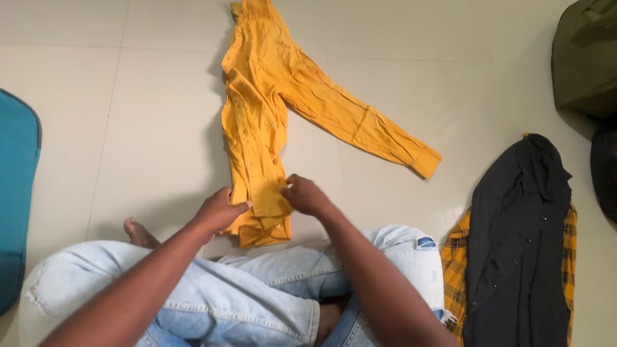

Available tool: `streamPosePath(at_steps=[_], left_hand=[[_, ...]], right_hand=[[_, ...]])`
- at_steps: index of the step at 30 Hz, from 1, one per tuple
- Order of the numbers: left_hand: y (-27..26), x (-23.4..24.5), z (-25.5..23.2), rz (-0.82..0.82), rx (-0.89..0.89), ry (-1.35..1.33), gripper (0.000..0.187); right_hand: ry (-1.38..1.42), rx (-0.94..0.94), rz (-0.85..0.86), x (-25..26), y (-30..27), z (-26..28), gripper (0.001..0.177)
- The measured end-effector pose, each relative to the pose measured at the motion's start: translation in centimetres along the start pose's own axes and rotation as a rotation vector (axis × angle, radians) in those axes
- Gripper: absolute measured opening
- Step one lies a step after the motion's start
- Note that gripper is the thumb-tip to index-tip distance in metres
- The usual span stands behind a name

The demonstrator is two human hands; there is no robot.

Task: The person smooths out a yellow long-sleeved shirt on the floor, fastens several buttons along the front, and then folds the shirt by hand.

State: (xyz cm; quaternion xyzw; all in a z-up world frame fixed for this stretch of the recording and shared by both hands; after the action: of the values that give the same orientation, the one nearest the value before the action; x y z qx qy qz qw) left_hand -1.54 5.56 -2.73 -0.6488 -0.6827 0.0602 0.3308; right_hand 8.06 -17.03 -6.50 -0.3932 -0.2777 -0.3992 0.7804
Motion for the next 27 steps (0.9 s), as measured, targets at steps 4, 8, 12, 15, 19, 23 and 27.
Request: streamPosePath(at_steps=[4,8,12,15,19,23,27], left_hand=[[1.6,-1.8,-1.2,-0.028,0.148,-0.503,0.063],[2.5,-2.0,-2.1,-0.088,0.043,-0.501,0.05],[1.9,-0.9,-4.5,0.161,0.027,-1.185,0.048],[1.4,0.0,-5.0,0.196,0.093,-1.441,0.059],[4.0,-0.8,-2.2,0.111,0.094,-1.329,0.05],[5.7,-2.1,0.2,0.523,-0.165,-1.201,0.035],[4.6,-1.7,-1.1,0.572,-0.303,-1.055,0.039]], right_hand=[[-0.042,0.01,-0.115,-0.3,-0.7,3.7,0.051],[-0.032,0.189,-0.343,0.5,-1.5,4.5,0.029],[1.147,0.249,-0.056,4.0,-2.5,6.0,0.021],[1.293,0.334,0.045,4.7,-4.1,8.1,0.024],[1.08,0.46,0.068,2.5,-5.5,9.5,0.029],[1.12,0.538,0.178,1.3,-6.2,10.0,0.022],[1.404,0.438,0.302,2.7,-6.2,10.1,0.028]])
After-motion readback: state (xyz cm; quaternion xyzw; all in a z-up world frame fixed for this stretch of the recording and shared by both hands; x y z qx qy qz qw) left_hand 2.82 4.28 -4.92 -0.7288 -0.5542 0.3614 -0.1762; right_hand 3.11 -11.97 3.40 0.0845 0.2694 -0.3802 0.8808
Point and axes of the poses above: each hand's wrist, its own y-axis towards the middle knuckle, its own x-axis out of the back of the hand, z = x × y, the point moved 1 cm from there along y, towards the middle knuckle, and after that the axes turned 7 degrees about -y, right-handed, at the moved point
